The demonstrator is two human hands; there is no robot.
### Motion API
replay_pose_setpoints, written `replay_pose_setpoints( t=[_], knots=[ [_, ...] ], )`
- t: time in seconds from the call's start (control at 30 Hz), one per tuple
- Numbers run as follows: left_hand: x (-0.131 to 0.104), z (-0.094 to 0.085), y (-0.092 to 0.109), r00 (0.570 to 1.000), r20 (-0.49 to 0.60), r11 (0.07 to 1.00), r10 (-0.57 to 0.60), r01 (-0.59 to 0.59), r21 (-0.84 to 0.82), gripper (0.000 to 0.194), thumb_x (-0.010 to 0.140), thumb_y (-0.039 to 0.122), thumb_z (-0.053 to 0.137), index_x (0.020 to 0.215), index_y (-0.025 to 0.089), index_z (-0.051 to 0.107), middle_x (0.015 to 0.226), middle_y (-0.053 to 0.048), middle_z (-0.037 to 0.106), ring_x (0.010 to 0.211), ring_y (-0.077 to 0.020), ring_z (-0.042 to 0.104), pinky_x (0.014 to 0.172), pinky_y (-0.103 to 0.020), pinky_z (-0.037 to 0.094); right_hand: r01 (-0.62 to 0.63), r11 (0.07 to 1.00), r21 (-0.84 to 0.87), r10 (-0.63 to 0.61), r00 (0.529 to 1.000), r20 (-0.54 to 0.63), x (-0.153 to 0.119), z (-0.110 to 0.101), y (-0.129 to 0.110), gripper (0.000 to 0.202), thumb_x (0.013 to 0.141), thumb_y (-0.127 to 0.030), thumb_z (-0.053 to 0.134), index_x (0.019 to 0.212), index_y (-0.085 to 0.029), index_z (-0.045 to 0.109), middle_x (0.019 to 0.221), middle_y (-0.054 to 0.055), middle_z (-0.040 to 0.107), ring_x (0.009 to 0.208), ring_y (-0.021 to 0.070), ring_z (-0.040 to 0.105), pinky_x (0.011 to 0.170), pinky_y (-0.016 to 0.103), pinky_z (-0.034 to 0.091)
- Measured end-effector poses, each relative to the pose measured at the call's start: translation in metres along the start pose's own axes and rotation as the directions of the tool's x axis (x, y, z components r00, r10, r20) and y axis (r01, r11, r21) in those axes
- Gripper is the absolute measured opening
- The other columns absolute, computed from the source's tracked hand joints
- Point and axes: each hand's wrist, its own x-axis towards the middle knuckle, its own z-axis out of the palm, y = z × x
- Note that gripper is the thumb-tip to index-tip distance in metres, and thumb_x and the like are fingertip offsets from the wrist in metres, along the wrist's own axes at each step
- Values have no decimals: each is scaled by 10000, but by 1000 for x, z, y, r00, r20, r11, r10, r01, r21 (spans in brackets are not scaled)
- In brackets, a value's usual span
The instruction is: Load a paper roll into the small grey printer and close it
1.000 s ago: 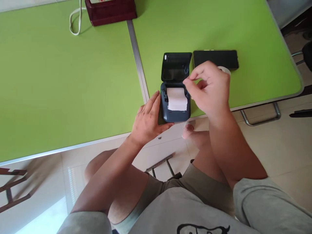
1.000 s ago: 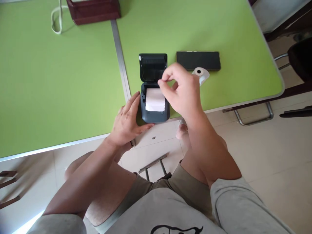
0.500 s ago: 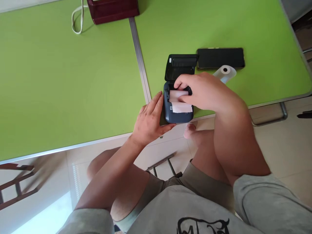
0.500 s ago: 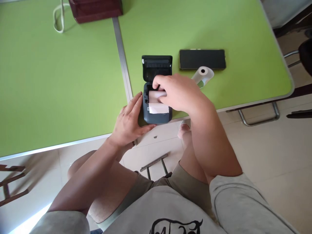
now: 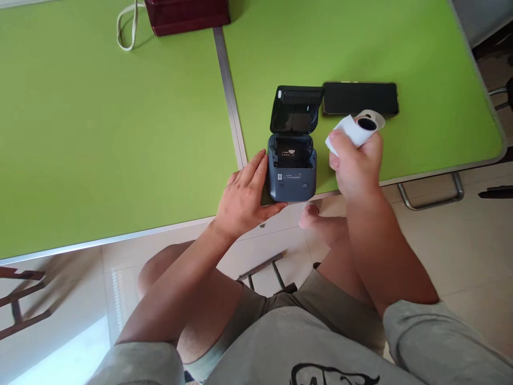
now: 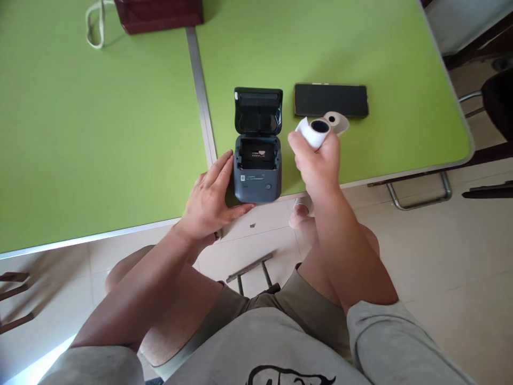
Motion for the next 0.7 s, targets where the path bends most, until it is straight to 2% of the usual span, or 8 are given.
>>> replay_pose_setpoints(
  t=[0.03,0.1,0.2,0.3,0.4,0.57,0.7],
  knots=[
    [0,0,0,1000,-4,1000,1,-1,-4,1042,877,653,698,1658,125,254,1710,-224,347,1557,-373,422,1195,-485,455,63,989,-137,-64,998,-5,-1,2,6,227,878,-455,591,862,-291,436,707,-18,465,567,161,413,510,342,351],
    [0,0,-1,1000,-11,1000,1,-1,-6,1045,873,658,700,1669,169,233,1714,-201,350,1551,-373,432,1191,-489,461,182,902,-391,-181,983,40,-1,2,13,232,986,-503,496,912,-284,511,703,-3,507,620,194,520,581,384,460],
    [0,0,-2,1000,-12,1000,0,0,0,1047,868,652,709,1673,188,225,1719,-189,348,1542,-372,446,1190,-488,465,293,732,-615,-278,953,123,0,-1,14,266,1026,-505,484,1038,-266,600,809,42,627,802,250,656,752,451,557],
    [0,-1,-2,1000,-4,1000,-1,1,5,1056,862,656,713,1666,162,240,1719,-198,342,1541,-376,444,1192,-492,467,302,706,-641,-305,946,111,3,-3,12,217,981,-409,580,1129,-251,567,1028,85,694,1001,291,693,900,498,566],
    [0,-2,-1,1000,5,1000,-8,8,7,1067,856,669,713,1665,155,244,1719,-198,341,1542,-376,443,1189,-493,470,300,772,-561,-287,951,115,3,-4,10,263,938,-288,610,1170,-243,495,1179,123,698,1088,282,691,976,479,554],
    [0,-2,-1,1000,-2,1000,1,0,5,1048,863,631,722,1657,133,253,1711,-215,350,1547,-378,435,1195,-493,464,286,824,-490,-229,958,174,1,-5,6,213,978,-240,545,1140,-268,408,1169,141,736,1053,240,711,964,415,549],
    [-1,-2,0,1000,-8,1000,1,-1,-6,1038,862,636,722,1660,170,250,1712,-201,354,1540,-381,445,1192,-501,470,257,801,-540,-216,966,139,2,-6,10,344,935,-199,559,1225,-282,391,1066,75,755,958,252,718,934,453,550]
  ],
)
